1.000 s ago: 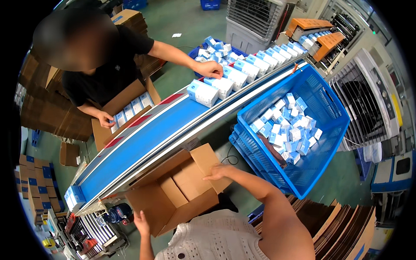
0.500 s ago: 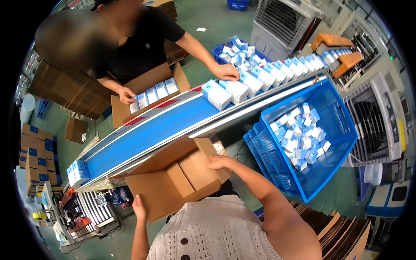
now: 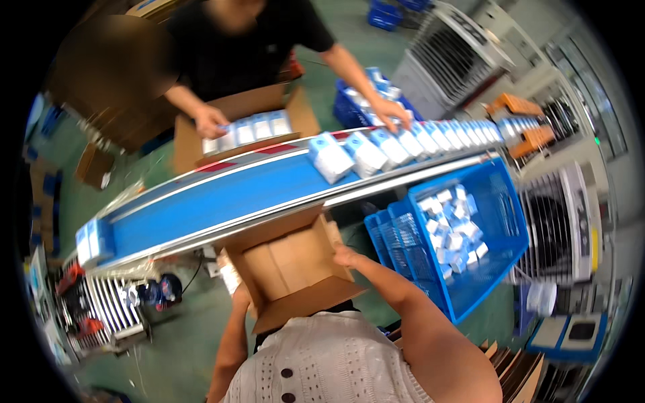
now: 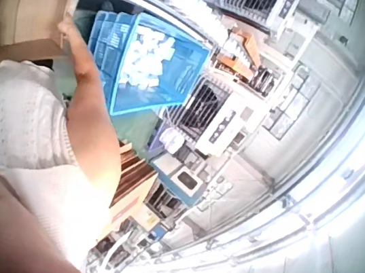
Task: The person packs small white boxes into larger cardboard cartons, places the cartons on a roller conveyor, and fetches new flattened cardboard to assemble more cartons.
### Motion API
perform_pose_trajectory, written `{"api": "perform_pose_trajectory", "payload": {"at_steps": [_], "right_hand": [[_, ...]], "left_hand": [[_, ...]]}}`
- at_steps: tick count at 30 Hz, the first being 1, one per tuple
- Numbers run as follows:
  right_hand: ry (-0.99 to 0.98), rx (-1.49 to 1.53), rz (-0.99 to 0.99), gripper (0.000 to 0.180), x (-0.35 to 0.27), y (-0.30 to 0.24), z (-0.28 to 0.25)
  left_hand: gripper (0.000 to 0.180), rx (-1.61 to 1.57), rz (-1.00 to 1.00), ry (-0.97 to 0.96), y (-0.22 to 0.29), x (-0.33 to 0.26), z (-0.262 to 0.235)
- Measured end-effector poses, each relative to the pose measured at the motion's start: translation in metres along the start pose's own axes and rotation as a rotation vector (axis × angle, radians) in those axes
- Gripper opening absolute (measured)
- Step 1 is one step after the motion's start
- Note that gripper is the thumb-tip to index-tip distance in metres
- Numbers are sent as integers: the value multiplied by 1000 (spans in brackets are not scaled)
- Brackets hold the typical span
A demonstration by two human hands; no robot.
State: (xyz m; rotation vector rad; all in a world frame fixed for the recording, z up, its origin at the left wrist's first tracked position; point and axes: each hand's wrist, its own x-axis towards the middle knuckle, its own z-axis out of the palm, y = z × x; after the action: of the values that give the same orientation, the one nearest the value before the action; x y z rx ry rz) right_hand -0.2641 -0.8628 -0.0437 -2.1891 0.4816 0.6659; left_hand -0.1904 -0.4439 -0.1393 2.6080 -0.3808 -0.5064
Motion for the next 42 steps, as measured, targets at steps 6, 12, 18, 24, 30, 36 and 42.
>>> {"api": "perform_pose_trajectory", "payload": {"at_steps": [6,12,18,24,30,36,42], "right_hand": [[81,151,-133,46,-35,16,-16],[110,175,217,39,-38,28,-7],[-49,-1,314,40,-67,11,-32],[52,-420,-360,19,-39,41,-14],[-127,224,511,52,-53,-60,-23],[-295,198,479,54,-40,-57,-15],[-335,5,338,45,-35,-79,-24]], "left_hand": [[37,170,58,-324,70,21,-195],[24,76,-67,886,-39,53,-449],[40,90,-262,691,-174,165,-484],[44,-56,-148,537,-306,219,-474],[63,75,-256,432,-244,209,-458],[56,-30,-95,473,-184,184,-436],[43,79,168,390,-95,184,-372]]}}
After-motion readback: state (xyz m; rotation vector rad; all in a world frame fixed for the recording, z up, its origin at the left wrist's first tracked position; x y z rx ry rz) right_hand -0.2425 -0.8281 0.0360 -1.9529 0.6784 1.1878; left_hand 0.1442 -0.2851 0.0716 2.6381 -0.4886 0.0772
